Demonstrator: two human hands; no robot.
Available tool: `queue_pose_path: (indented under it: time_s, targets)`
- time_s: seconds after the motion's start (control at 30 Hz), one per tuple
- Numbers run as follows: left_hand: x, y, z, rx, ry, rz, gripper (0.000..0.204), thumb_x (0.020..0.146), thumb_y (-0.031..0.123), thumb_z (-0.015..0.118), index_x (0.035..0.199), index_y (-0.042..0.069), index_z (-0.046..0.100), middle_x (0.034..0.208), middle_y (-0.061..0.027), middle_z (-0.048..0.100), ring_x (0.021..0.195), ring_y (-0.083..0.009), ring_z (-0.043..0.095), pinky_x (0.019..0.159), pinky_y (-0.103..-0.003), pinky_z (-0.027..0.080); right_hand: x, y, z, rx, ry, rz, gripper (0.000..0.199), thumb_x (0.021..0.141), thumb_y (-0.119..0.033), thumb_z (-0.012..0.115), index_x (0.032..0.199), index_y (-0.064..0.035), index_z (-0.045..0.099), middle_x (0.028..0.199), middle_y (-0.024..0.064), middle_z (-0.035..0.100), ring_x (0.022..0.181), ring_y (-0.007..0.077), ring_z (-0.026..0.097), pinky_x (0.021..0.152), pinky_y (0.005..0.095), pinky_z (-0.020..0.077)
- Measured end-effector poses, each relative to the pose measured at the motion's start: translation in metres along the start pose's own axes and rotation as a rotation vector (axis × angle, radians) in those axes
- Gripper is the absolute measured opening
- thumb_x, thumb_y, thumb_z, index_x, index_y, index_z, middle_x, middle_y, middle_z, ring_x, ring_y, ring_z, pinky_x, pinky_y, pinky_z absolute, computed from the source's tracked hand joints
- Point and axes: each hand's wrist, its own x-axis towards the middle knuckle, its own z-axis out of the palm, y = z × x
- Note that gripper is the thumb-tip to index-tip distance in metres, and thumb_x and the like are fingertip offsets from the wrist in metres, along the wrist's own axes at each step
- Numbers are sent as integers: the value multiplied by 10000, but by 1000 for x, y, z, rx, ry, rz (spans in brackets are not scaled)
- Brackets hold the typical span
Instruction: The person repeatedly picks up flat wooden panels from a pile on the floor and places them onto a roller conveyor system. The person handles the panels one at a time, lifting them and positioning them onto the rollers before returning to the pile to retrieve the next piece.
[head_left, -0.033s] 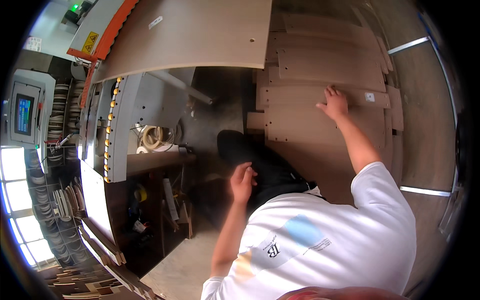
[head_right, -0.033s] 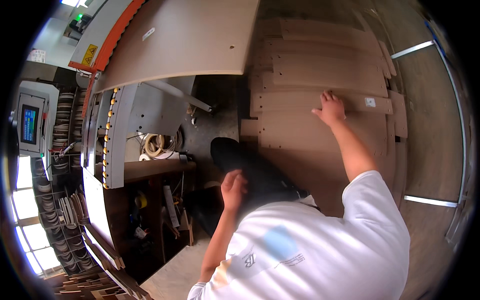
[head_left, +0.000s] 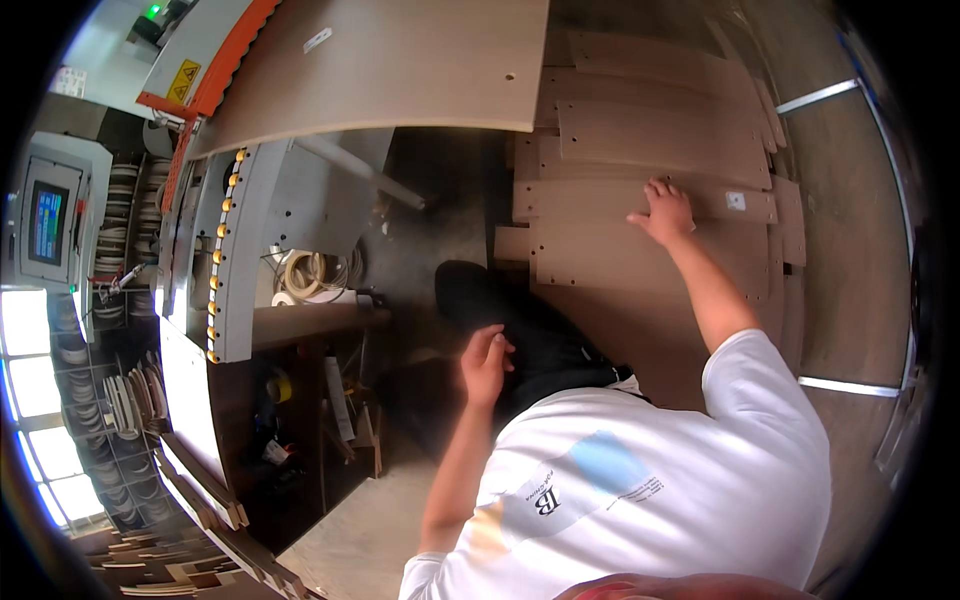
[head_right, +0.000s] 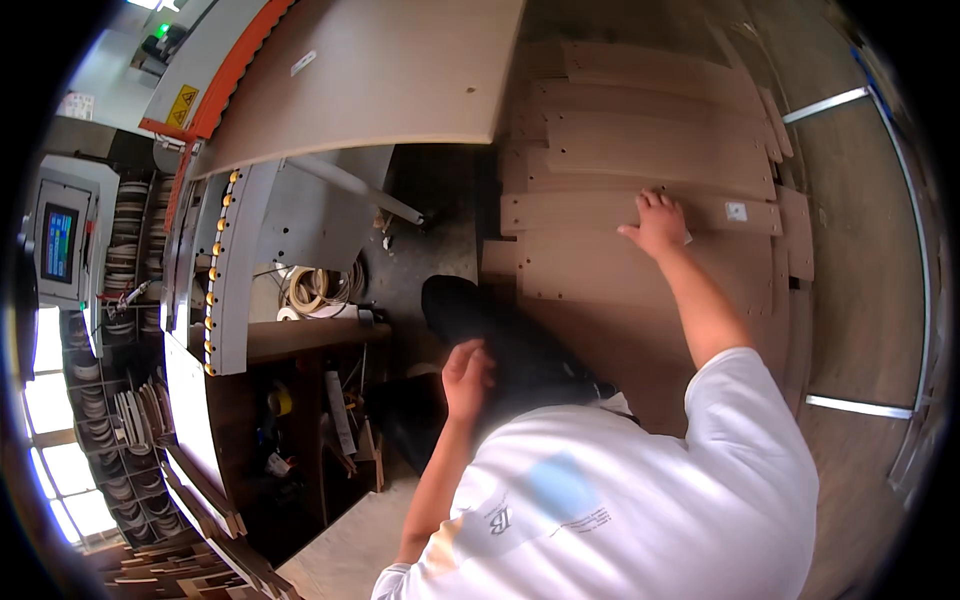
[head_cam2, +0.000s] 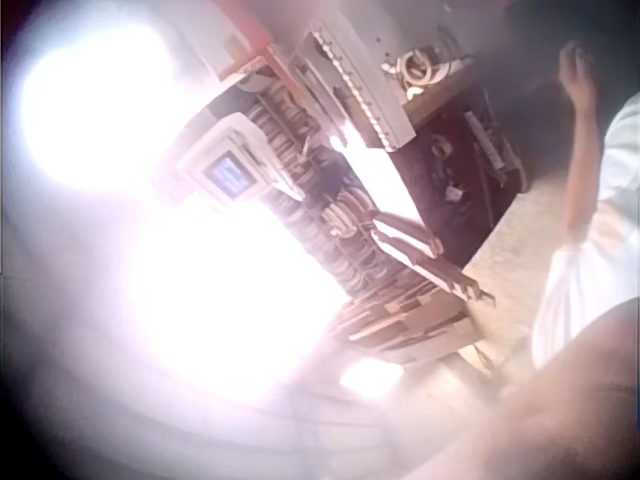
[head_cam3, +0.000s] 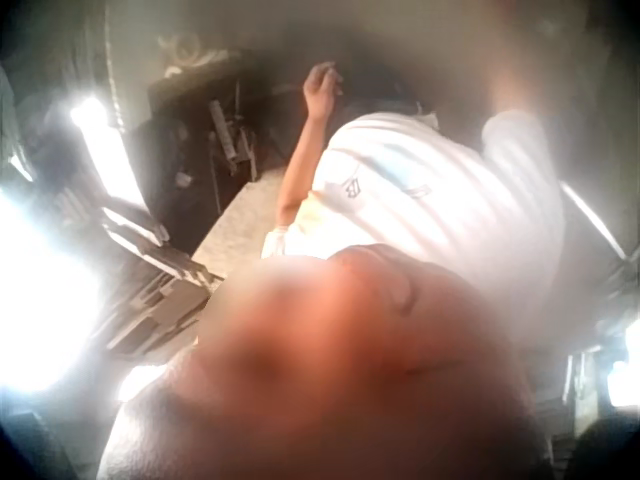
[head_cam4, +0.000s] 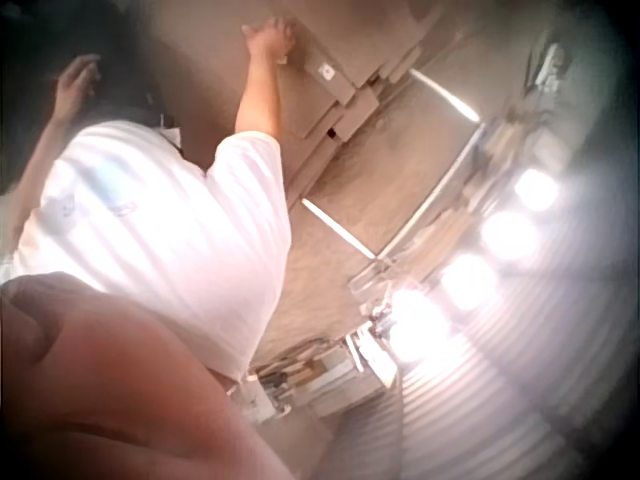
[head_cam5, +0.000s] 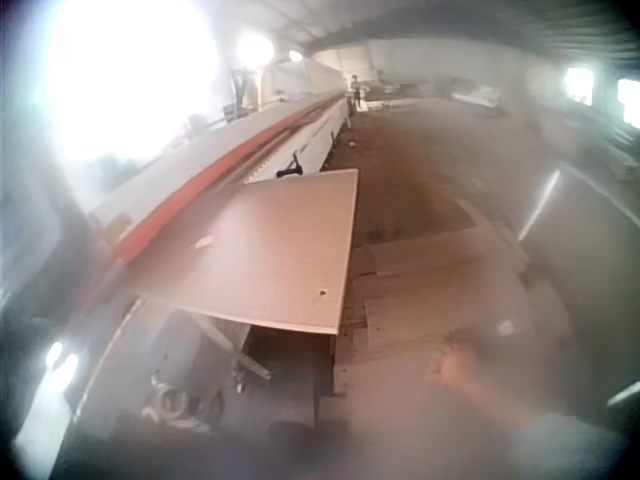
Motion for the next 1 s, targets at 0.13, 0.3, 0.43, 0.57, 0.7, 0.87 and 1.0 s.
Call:
queue_pose_path:
  time_s: [0.13, 0.3, 0.43, 0.57, 0.7, 0.87, 1.0]
  targets:
    - [-2, 19, 0, 77, -22, -109, 218, 1095, 103, 617, 1273, 2, 691, 932, -61, 715, 758, -95, 661, 588, -246, 543, -27, -53, -29, 63, -18, -87, 1004, 731, -584, 896, 1556, -143, 530, 1611, 98, 519, 1499, 351, 454, 1232, 484, 394]
    - [-18, 18, -14, 75, -40, 26, 204, 1079, 94, 615, 1243, 20, 712, 923, -57, 729, 807, -101, 699, 665, -263, 593, -18, -60, -8, 164, 2, -224, 980, 728, -442, 932, 1566, -142, 521, 1552, 143, 559, 1449, 347, 509, 1188, 451, 455]
    - [-28, 13, -22, 218, -22, 155, 206, 1020, 79, 679, 1217, 44, 727, 1003, -112, 759, 881, -182, 746, 772, -340, 619, -40, -75, -27, 109, 15, -212, 940, 629, -353, 962, 1474, -152, 601, 1462, 126, 633, 1376, 355, 560, 1143, 484, 488]
    - [-46, 41, -25, 626, 24, 585, 316, 922, 77, 734, 1235, 118, 741, 1238, -91, 740, 1202, -304, 689, 1026, -474, 540, -74, -80, -26, 179, 336, -380, 883, 589, -336, 987, 1366, -114, 630, 1257, 134, 663, 1236, 376, 595, 1074, 504, 486]
    - [-62, 116, -53, 1141, 84, 981, 344, 930, 188, 700, 1273, 185, 727, 1503, -62, 624, 1497, -287, 483, 1244, -545, 346, -117, -114, -57, 231, 455, -611, 838, 563, -317, 988, 1299, -102, 650, 1179, 126, 654, 1133, 377, 608, 1016, 514, 491]
    - [-82, 171, -104, 1610, 66, 1021, 204, 940, 235, 665, 1132, 194, 719, 1643, -55, 505, 1601, -297, 354, 1335, -576, 198, -177, -183, -94, 322, 486, -879, 815, 552, -324, 984, 1267, -98, 662, 1143, 113, 658, 1105, 356, 625, 1065, 530, 482]
    - [-136, 204, -143, 1856, 127, 982, 190, 919, 283, 706, 1099, 221, 704, 1487, -27, 628, 1316, -223, 578, 1067, -412, 438, -213, -233, -127, 355, 542, -1066, 744, 594, -321, 949, 1248, -101, 670, 1141, 106, 666, 1103, 326, 635, 1138, 578, 452]
